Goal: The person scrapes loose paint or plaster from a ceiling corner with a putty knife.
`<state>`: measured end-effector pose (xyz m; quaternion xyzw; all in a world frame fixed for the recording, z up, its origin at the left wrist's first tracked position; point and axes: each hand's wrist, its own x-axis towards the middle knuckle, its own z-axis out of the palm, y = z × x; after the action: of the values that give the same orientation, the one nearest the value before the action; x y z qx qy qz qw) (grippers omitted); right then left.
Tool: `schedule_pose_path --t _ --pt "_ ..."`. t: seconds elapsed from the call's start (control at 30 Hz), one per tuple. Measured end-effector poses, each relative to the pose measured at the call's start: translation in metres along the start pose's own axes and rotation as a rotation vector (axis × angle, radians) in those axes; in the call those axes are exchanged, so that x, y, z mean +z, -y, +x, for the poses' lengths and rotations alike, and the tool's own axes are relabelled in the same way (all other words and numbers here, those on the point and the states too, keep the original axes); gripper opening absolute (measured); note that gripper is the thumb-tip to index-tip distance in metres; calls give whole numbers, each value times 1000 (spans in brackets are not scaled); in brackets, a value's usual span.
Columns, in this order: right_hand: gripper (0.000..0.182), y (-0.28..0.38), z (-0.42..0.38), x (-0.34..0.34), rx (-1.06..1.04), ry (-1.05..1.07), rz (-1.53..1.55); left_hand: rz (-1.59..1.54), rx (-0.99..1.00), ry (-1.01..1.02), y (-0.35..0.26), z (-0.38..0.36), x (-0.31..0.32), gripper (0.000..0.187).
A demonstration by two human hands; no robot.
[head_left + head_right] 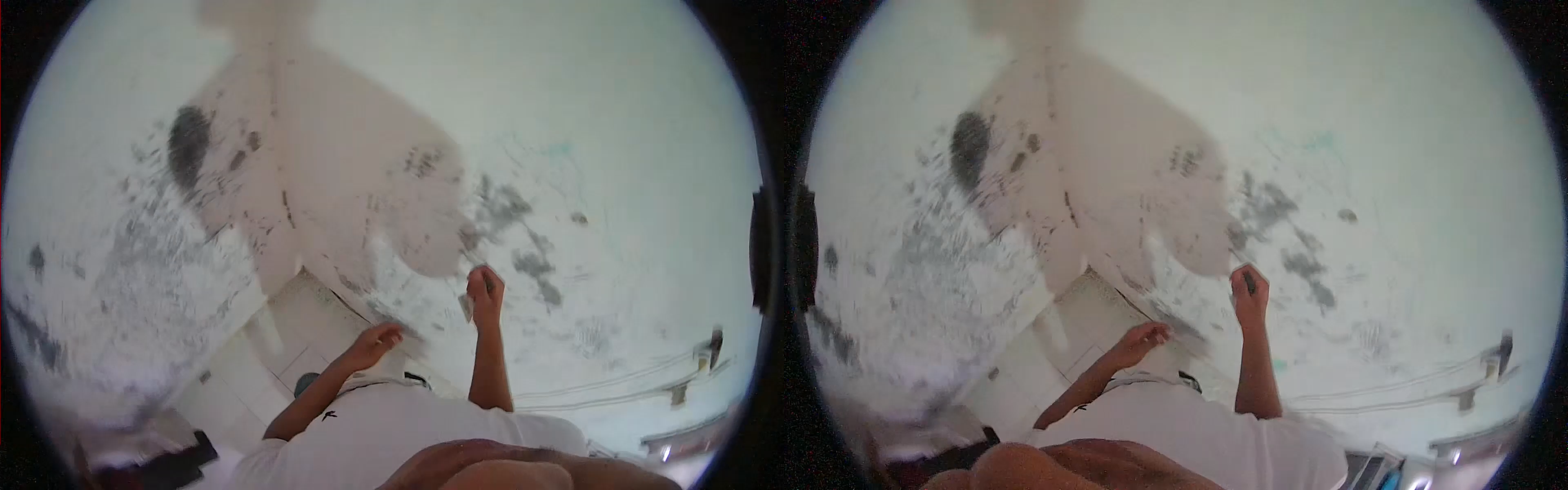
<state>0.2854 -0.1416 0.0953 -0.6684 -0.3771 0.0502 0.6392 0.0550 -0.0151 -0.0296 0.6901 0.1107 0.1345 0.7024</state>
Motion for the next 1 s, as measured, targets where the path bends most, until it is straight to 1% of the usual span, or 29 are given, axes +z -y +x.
schedule_pose_path --t 0.03,0.07,0.1,0.13,0.17,0.2,0.27,0.3,0.33,0.37,0.4,0.43,0.47,0.5,0.53,0.57,0.6,0.67,0.7,0.77,0.8,0.83,0.87,0.9,0.93,1.0 --pt "35 -5 -3 5 32 56 121 6 7 65 0 -1 6 29" --pt "37 -10 -2 13 73 117 243 -3 14 -5 -3 2 5 29" --pt "37 -14 0 21 67 186 262 24 -8 70 -5 4 2 28" --pt "37 -16 -6 26 85 188 294 43 -47 153 -7 0 4 28" --pt "36 -19 -11 31 107 187 324 -19 72 88 -4 3 5 21" --pt "36 -22 -15 38 121 235 346 -19 57 36 -6 2 4 21" --pt "32 -26 -16 41 94 162 256 17 48 70 -13 4 1 18" --pt "29 -29 -15 36 143 181 248 58 -10 214 -20 4 -7 19" --pt "26 -26 -13 30 191 194 236 58 -26 205 -38 -2 -9 19" --pt "23 -22 -12 28 122 174 274 -11 -18 373 -57 -7 -6 22" --pt "28 -30 -5 13 83 257 320 -88 -4 553 -72 -10 0 25" --pt "33 -23 -2 5 40 276 327 -97 -77 723 -75 -11 6 38" --pt "38 -13 2 -4 -1 294 328 -112 -76 752 -71 -9 13 38" --pt "38 3 6 -7 1 271 312 -134 -46 849 -67 -3 15 45" --pt "43 23 8 -10 -108 298 396 -159 -18 947 -62 1 17 52" --pt "48 36 10 -13 -220 329 479 -138 7 958 -50 6 19 60" --pt "48 43 15 -16 -221 317 467 -141 11 973 -51 9 20 60" --pt "49 49 27 -18 -327 506 650 -51 -68 965 -53 12 20 63" --pt "47 45 34 -15 -313 478 652 -56 -56 940 -50 12 20 63" --pt "45 14 40 -14 -428 147 215 -73 -72 931 -39 15 24 64" --pt "34 -13 37 -24 -380 36 156 -92 -21 818 -40 16 22 64" --pt "41 -6 45 -22 -454 319 506 -84 -32 833 -44 15 15 64" --pt "49 22 44 -1 -551 478 649 -94 -54 870 -43 10 15 64" --pt "53 18 37 5 -462 454 656 -53 -55 792 -35 9 15 61" --pt "53 8 40 10 -446 475 653 -74 -52 778 -27 5 17 61" --pt "55 -5 37 23 -322 485 647 42 -201 595 -38 -5 1 58"
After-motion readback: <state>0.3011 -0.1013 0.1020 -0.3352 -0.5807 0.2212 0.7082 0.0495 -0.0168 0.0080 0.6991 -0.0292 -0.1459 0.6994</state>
